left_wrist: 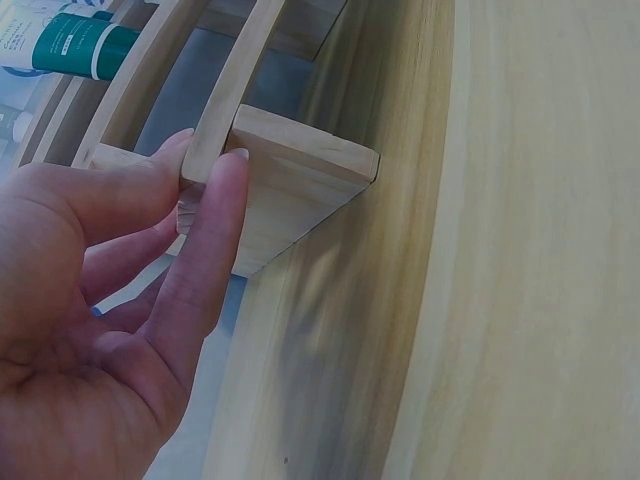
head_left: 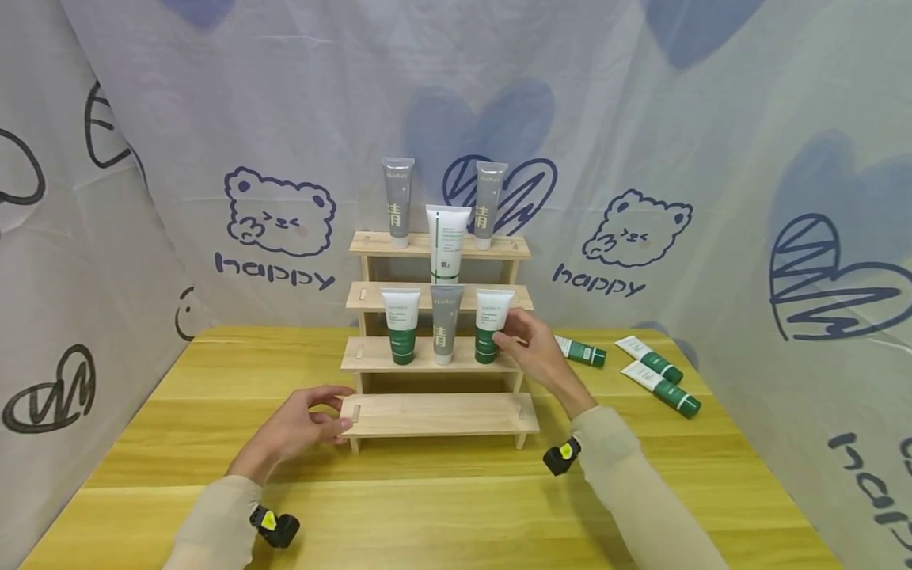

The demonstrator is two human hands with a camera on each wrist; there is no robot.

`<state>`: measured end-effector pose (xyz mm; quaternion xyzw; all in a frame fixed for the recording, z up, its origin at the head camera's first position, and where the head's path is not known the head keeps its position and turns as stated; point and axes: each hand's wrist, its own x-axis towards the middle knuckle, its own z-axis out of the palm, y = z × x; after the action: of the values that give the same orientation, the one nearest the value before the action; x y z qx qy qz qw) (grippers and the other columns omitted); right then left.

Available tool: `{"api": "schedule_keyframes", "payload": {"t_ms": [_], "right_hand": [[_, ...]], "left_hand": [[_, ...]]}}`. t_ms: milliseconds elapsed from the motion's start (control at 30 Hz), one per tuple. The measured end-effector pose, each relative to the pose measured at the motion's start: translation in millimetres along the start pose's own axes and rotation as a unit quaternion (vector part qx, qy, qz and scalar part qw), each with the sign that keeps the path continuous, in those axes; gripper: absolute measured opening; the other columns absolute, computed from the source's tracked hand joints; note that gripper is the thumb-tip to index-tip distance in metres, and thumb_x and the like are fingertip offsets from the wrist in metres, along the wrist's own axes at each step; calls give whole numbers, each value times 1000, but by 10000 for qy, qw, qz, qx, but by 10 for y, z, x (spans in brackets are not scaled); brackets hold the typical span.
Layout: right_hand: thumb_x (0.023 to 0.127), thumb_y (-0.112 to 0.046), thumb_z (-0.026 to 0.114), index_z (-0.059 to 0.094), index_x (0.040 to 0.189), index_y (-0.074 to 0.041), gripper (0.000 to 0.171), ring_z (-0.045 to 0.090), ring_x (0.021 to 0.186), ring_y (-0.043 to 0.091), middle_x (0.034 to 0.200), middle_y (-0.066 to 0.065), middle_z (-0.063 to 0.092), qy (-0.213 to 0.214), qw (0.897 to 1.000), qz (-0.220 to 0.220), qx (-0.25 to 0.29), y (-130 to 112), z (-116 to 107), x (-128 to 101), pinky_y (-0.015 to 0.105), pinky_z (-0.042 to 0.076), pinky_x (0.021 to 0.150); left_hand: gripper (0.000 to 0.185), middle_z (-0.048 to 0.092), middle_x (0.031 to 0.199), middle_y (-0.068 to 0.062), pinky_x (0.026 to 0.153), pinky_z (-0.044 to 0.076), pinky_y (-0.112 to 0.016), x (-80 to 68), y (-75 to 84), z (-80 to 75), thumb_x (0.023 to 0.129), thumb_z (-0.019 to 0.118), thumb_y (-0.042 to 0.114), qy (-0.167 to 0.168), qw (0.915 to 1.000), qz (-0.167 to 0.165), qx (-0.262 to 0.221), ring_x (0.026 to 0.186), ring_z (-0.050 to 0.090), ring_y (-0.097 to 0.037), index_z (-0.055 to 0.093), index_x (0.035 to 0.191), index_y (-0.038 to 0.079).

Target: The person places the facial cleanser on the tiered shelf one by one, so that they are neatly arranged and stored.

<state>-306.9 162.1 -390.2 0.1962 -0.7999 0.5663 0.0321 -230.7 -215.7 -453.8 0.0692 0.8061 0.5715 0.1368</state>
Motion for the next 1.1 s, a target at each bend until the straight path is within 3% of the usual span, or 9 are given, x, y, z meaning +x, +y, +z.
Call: {"api": "schedule_keyframes", "payload": {"t_ms": [233, 467, 633, 700, 833, 967, 1100], "right_hand": [[94, -27, 61, 55, 127, -9, 38, 60, 113, 25, 123, 14, 62, 283, 9987, -398, -150, 81, -280, -47, 29, 54, 93], [94, -35, 58, 56, 124, -7, 41, 63, 106, 25, 120, 14, 63, 829, 9941, -52, -700, 177, -661, -122, 23, 57, 84], [95, -32, 58, 56, 123, -6, 38, 61, 108, 30, 120, 15, 61, 946, 9849, 273, -1425, 282, -883, -136, 38, 56, 90], [95, -27, 59, 57, 122, -5, 35, 60, 109, 32, 120, 16, 61, 868, 9796, 350, -1781, 346, -947, -134, 45, 53, 93], [94, -18, 61, 60, 118, -4, 28, 60, 107, 33, 118, 17, 63, 597, 9708, 466, -2275, 517, -1029, -116, 48, 53, 93], [91, -12, 63, 61, 117, -1, 28, 59, 110, 39, 120, 20, 63, 242, 9600, 285, -2775, 713, -1096, -78, 52, 51, 94], [89, -10, 65, 61, 119, 1, 32, 55, 114, 44, 123, 22, 61, 28, 9430, 174, -3324, 882, -1155, -42, 56, 46, 99]], "left_hand": [[57, 50, 115, -20, 75, 61, -36, 3, -9, -7, 83, 73, 14, -8, 10000, 0, -26, 84, 67, -23, 49, 135, 7], [57, 51, 115, -20, 75, 61, -36, 5, -14, -13, 83, 73, 14, -13, 10000, 34, 27, 85, 67, -22, 49, 135, 6], [57, 51, 116, -20, 75, 61, -37, 5, -9, -12, 83, 73, 14, -20, 10000, 38, 36, 85, 67, -22, 49, 135, 7], [57, 51, 116, -20, 75, 61, -37, 4, -8, -11, 83, 73, 14, -19, 10000, 41, 37, 85, 67, -22, 49, 135, 7], [57, 51, 116, -20, 75, 61, -37, 2, -5, -10, 83, 73, 14, -17, 10000, 24, 23, 85, 67, -22, 50, 134, 7], [57, 50, 116, -21, 74, 61, -36, 0, 0, -13, 84, 72, 14, -62, 10000, 66, 32, 85, 67, -21, 49, 135, 5], [57, 50, 116, -21, 75, 61, -37, 2, 4, -20, 85, 72, 14, -77, 9999, 121, 60, 84, 67, -20, 48, 136, 4]]}}
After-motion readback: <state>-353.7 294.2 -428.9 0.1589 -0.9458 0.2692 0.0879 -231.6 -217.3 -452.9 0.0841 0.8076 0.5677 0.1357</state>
